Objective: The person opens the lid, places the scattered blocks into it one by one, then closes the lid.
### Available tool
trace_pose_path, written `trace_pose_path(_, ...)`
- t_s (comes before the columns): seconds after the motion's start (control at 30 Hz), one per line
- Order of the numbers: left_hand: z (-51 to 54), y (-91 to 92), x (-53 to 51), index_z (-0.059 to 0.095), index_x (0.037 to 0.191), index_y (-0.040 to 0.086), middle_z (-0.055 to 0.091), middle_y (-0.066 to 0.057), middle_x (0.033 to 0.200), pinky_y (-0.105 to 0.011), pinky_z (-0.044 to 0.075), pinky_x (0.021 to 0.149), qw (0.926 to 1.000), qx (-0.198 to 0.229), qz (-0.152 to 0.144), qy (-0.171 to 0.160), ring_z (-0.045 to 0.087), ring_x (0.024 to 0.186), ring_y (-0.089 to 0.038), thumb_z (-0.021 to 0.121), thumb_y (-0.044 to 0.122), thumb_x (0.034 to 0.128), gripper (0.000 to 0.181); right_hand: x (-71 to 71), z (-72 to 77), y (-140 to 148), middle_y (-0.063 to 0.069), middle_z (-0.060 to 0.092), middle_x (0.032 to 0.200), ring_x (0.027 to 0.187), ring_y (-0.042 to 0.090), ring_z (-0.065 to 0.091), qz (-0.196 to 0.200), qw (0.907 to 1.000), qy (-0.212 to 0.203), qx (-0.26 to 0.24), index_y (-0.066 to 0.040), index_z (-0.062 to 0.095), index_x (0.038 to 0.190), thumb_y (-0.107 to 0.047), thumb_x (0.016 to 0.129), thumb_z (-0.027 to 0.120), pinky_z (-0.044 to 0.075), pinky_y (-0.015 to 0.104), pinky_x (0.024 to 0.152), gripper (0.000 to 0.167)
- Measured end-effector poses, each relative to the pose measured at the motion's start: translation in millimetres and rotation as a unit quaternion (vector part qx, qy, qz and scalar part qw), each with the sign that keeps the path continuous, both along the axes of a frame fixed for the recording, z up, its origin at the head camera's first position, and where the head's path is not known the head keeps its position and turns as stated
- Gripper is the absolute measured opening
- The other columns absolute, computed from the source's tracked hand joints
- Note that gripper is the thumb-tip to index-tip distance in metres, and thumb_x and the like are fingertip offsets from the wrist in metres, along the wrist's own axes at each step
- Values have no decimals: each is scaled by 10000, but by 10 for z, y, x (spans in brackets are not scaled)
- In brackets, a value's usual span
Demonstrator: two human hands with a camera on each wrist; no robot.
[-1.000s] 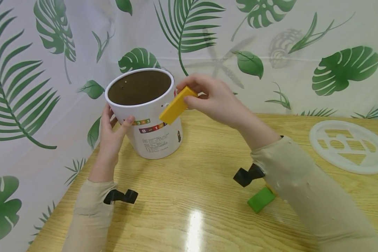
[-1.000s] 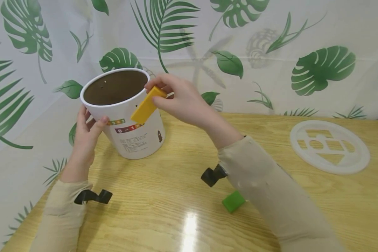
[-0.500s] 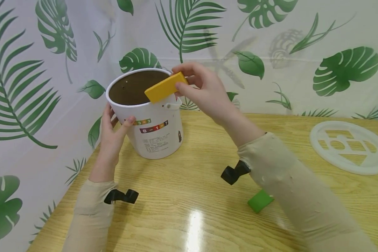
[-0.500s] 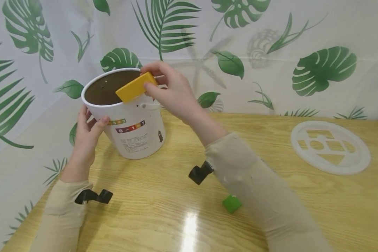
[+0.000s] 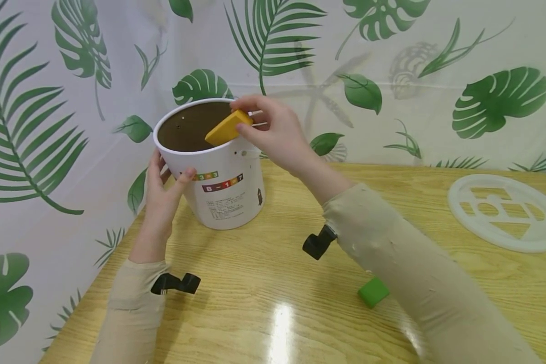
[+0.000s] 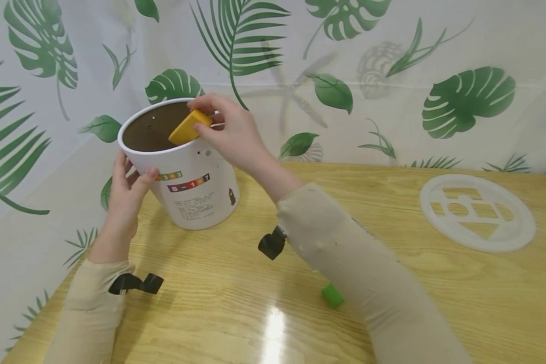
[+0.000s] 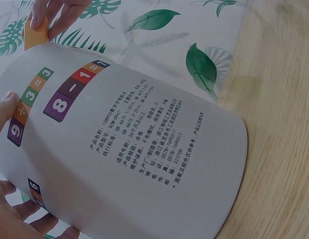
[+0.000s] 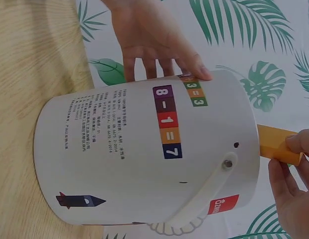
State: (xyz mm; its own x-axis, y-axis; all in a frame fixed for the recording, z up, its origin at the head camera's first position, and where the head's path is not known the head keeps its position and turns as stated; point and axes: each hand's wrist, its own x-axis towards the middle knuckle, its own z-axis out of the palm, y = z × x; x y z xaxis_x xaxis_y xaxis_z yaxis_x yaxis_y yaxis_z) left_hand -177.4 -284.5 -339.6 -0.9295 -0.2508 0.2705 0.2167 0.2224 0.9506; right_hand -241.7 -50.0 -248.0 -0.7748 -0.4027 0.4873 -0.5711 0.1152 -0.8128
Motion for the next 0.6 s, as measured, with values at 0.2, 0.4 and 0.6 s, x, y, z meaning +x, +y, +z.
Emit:
trace_pose_path(0.2,5,4,7,117,1529,327,150,5,1554,-531,249,1091,10000,10,-4,28,203,1384,-274,688,374,865,878,-27,-27,-90,34,626,1177,985,133,616,78,9997,205,141,-48,633,1185,-47,889,664,501,211,848,298)
trace_pose_path(0.4,6,8,12,117,1529,329,150,4,1554,-529,247,1093,10000,41,-5,13,202,1385,-273,689,377,864,879,-37,-50,-128,33,619,1177,973,121,593,89,9991,214,349,-43,638,1196,-44,883,672,498,187,827,314)
trace_pose_path(0.6,0,1,-8,114,1530,325,149,5,1556,-533,249,1091,10000,0,2,11,199,1387,-278,687,372,867,878,-54,-74,-136,30,627,1138,914,100,609,70,9987,156,470,-52,634,1193,-73,881,683,500,188,811,317)
